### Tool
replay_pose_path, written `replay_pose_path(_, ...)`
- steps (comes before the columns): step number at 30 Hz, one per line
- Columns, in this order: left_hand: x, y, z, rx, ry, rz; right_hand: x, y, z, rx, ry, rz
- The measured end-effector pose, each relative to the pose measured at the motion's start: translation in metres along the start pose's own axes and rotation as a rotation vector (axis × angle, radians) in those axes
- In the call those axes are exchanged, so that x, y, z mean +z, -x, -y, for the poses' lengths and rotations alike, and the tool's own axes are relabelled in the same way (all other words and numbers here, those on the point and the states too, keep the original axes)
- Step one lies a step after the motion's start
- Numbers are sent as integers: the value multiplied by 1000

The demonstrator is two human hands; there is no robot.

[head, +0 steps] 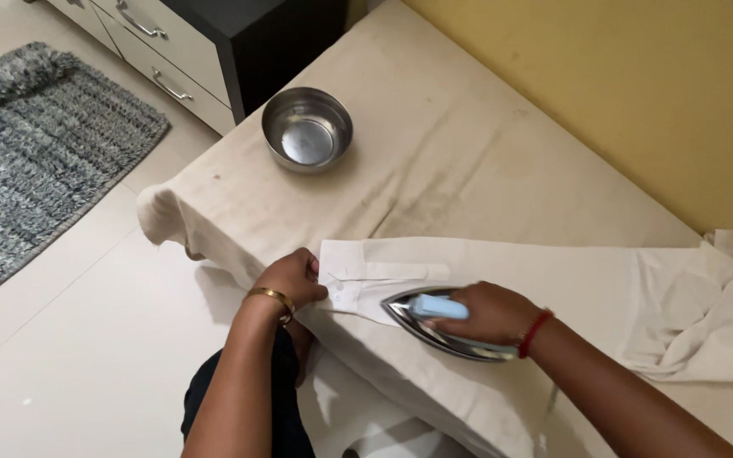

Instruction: The person irons a white shirt on a padded ironing board. They smooth the fabric with their hands, use a blue electric iron to press the body and sleeves, and occasionally dip a finger into a metal bowl of water to dampen the fabric before ironing.

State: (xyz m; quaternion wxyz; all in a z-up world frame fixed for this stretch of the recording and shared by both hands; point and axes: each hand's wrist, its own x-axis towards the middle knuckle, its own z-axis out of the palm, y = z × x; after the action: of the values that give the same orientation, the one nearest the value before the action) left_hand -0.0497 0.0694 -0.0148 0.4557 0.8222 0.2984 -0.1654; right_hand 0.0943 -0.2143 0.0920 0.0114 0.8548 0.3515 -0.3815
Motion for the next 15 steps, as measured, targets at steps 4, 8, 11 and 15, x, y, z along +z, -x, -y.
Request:
replay_pose_path(4,-1,0,-6,-40,-58,24,6,-11,22,-59,16,21)
replay_pose_path(8,-4,2,-15,-39,-79,36,-1,7,11,-20,79,52)
replay_pose_path(11,-5,6,-17,-67,-82,49,-9,7,6,36,65,70)
replay_pose_path(15,-6,8,-27,-83,-140,62,-6,-11,30,6,33,66)
